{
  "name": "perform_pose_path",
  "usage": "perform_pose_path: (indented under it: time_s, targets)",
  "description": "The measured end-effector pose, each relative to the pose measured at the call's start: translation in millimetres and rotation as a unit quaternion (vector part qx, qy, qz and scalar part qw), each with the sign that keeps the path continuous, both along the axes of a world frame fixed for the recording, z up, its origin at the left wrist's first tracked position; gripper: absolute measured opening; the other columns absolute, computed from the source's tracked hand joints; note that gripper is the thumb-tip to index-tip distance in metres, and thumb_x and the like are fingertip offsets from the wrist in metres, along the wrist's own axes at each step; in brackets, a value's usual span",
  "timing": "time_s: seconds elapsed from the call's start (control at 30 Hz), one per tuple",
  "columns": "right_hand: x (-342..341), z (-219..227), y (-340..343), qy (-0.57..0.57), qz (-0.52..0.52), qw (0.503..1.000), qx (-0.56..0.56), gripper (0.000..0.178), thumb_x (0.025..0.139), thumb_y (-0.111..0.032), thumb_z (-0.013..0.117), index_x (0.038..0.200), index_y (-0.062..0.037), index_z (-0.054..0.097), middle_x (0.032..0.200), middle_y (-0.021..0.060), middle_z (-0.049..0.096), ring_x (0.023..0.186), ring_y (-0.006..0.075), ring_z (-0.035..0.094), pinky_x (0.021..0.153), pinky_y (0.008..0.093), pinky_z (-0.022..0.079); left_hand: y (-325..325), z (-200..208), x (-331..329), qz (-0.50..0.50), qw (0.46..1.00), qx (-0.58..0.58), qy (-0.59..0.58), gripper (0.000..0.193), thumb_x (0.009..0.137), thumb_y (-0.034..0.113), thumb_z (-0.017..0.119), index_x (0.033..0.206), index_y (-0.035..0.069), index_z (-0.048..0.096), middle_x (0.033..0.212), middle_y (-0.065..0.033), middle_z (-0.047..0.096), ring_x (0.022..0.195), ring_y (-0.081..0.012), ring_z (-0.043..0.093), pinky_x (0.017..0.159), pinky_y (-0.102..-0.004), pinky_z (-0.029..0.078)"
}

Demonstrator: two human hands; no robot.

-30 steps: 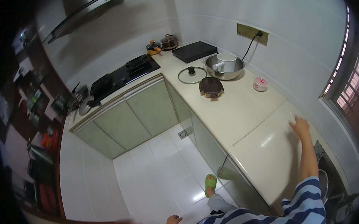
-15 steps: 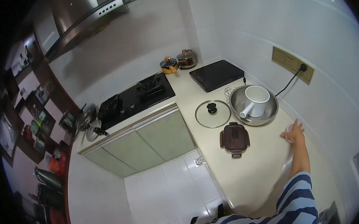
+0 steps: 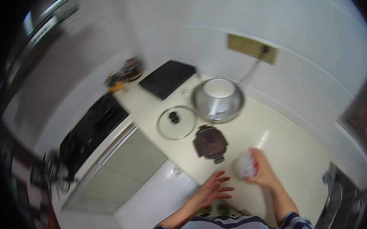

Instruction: The person scoops cooked rice from a rice cooker into a bowl using a rice paddle, then closes the cooker. The person then washes a metal pot in the sink using a sponge and running water.

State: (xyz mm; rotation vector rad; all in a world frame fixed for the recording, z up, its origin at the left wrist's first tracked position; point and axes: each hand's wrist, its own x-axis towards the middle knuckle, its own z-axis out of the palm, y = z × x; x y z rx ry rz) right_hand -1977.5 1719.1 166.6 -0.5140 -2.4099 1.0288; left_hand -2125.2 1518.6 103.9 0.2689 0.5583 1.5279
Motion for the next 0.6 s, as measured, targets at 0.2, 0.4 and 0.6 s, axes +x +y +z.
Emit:
perform_pose_path:
  time_s: [0.2, 0.4, 0.6]
  targets:
    - [42.3, 31.6, -125.0, -0.060, -0.164, 0.984, 0.039, 0.091, 0.057, -0.033, 0.076, 0.133, -0.0090, 0.033, 0.131, 0.0220, 0.033, 0.117, 0.0404, 0.036, 0.097, 0.0440, 0.034, 38.6, -1.0, 25.7, -0.297, 0.954, -0.021, -0.045, 0.087, 0.069, 0.052, 0.069, 0.134, 0.008, 0.032, 0.134, -0.0095, 0.039, 0.122, -0.0251, 0.040, 0.101, -0.0434, 0.034]
    - [131.6, 20.5, -189.6, 0.041, -0.404, 0.914, -0.021, 0.061, 0.083, -0.026, 0.059, 0.134, -0.0075, 0.033, 0.136, 0.0175, 0.032, 0.121, 0.0308, 0.038, 0.096, 0.0388, 0.037, 44.3, 14.2, 115.6, -0.417, 0.909, 0.011, -0.007, 0.085, 0.066, 0.045, 0.072, 0.132, 0.006, 0.035, 0.130, -0.0109, 0.043, 0.119, -0.0256, 0.043, 0.100, -0.0410, 0.036]
    - [229.9, 11.4, -280.3, 0.363, -0.544, 0.722, -0.228, 0.043, 0.092, -0.013, 0.046, 0.132, -0.0028, 0.035, 0.125, 0.0099, 0.047, 0.114, 0.0154, 0.046, 0.096, 0.0278, 0.037, 26.1, 19.1, 239.4, -0.551, 0.833, 0.041, -0.011, 0.082, 0.064, 0.030, 0.076, 0.130, 0.006, 0.033, 0.123, -0.0117, 0.047, 0.115, -0.0251, 0.046, 0.098, -0.0403, 0.039]
